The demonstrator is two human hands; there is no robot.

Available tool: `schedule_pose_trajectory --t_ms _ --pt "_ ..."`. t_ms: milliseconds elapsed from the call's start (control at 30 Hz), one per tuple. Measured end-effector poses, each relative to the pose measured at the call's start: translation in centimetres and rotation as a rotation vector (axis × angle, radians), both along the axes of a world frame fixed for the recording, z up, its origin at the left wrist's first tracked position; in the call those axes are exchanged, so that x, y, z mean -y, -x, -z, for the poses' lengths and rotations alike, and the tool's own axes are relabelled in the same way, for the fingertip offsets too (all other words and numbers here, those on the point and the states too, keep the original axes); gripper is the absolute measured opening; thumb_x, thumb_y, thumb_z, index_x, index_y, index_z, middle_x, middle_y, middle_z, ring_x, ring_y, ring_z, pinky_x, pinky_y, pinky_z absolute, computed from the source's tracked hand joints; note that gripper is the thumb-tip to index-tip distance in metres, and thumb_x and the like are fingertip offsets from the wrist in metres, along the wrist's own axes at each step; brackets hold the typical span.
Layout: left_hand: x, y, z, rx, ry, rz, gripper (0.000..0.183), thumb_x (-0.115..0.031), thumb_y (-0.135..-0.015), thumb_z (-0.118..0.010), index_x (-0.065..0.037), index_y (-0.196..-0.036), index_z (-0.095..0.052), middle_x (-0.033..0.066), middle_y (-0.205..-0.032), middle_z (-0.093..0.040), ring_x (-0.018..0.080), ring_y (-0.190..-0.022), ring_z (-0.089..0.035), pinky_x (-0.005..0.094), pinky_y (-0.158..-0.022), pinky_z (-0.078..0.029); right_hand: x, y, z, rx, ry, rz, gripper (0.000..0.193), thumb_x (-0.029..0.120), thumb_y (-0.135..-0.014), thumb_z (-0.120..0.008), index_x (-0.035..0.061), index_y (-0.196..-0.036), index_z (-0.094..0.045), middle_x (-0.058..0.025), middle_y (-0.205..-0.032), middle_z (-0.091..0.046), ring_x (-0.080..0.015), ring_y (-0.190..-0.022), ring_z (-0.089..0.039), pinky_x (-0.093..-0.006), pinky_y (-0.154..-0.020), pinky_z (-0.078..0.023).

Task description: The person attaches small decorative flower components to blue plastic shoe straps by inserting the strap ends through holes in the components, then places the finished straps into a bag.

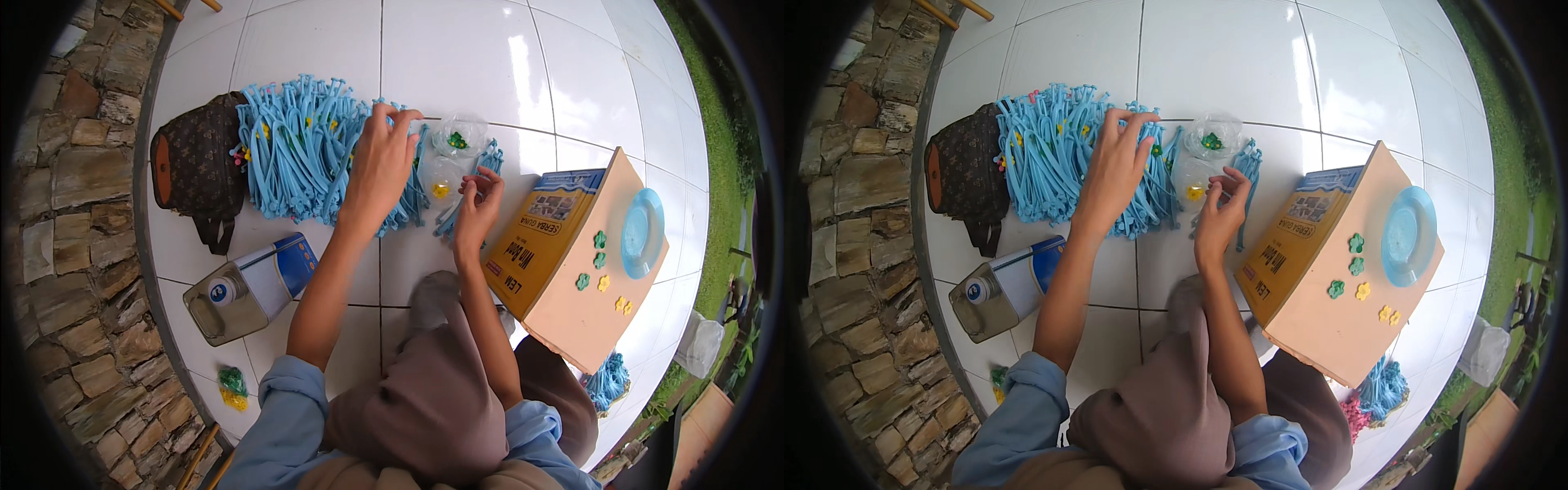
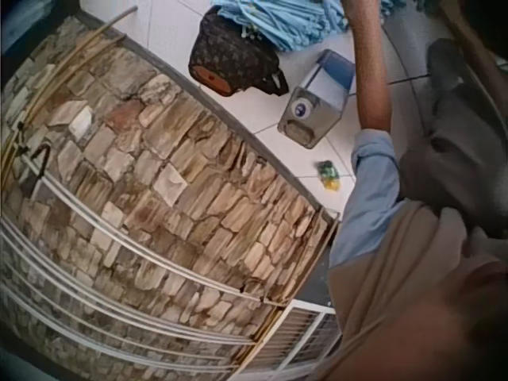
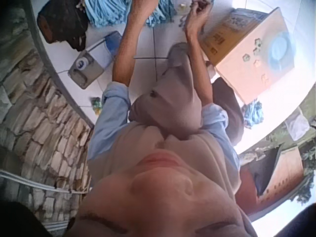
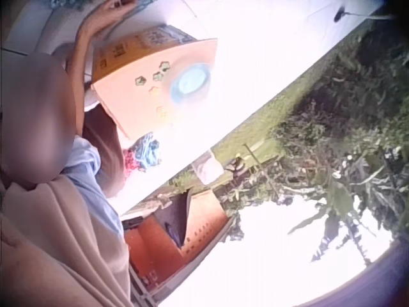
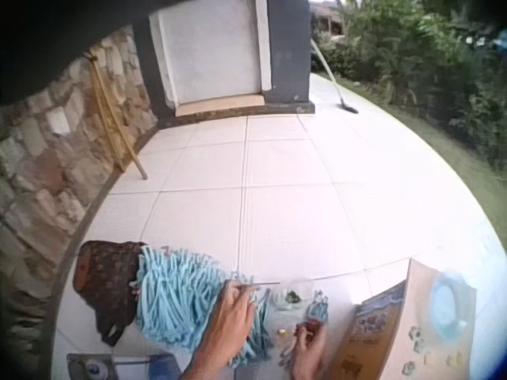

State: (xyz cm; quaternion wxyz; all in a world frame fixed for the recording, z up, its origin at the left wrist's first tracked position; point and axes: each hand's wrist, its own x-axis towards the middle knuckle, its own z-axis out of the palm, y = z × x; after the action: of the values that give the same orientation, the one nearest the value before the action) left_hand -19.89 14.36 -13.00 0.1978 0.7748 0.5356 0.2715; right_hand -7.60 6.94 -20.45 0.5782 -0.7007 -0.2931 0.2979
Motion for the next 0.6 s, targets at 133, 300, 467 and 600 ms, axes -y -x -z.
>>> schedule_pose_trajectory --t_ms 133,300,467,600 --pt "4.3 -6.0 9.0 0.440 0.453 0.321 0.024 -0.004 -0.088 -0.043 -0.005 -0.111 -0.050 0.0134 -0.090 -0.057 0.0262 -0.085 -0.057 0.0371 -0.076 -0.046 2.7 -3.2 6.2 0.224 0.301 0.094 0.037 0.001 -0.078 -0.057 0.0035 -0.111 -0.042 -0.0079 -0.082 -0.056 -0.0201 -0.078 -0.055 -0.0333 -0.070 -0.044" --pt "7.0 -7.3 14.3 0.393 0.465 0.195 0.030 0.001 -0.084 -0.043 -0.005 -0.113 -0.049 0.0161 -0.100 -0.055 0.0300 -0.089 -0.056 0.0378 -0.077 -0.045 3.5 -2.3 5.6 0.154 0.390 -0.091 0.042 -0.001 -0.076 -0.057 0.0011 -0.113 -0.037 -0.0151 -0.086 -0.052 -0.0245 -0.078 -0.055 -0.0353 -0.068 -0.043" --pt "6.0 -7.7 9.6 0.463 0.505 0.195 0.038 0.006 -0.080 -0.043 -0.007 -0.116 -0.048 0.0154 -0.104 -0.051 0.0308 -0.092 -0.055 0.0379 -0.079 -0.045 2.2 -2.1 1.3 0.253 0.236 0.092 0.042 0.002 -0.079 -0.054 0.0027 -0.117 -0.036 -0.0141 -0.082 -0.056 -0.0253 -0.075 -0.058 -0.0359 -0.067 -0.045" --pt "4.8 -6.2 3.6 0.499 0.148 0.141 0.047 0.012 -0.077 -0.040 -0.009 -0.119 -0.048 0.0125 -0.104 -0.050 0.0271 -0.097 -0.052 0.0357 -0.082 -0.045 0.3 -1.3 -8.5 0.373 0.112 -0.061 0.043 -0.001 -0.080 -0.051 0.0042 -0.120 -0.036 -0.0156 -0.077 -0.060 -0.0277 -0.069 -0.061 -0.0356 -0.062 -0.048"
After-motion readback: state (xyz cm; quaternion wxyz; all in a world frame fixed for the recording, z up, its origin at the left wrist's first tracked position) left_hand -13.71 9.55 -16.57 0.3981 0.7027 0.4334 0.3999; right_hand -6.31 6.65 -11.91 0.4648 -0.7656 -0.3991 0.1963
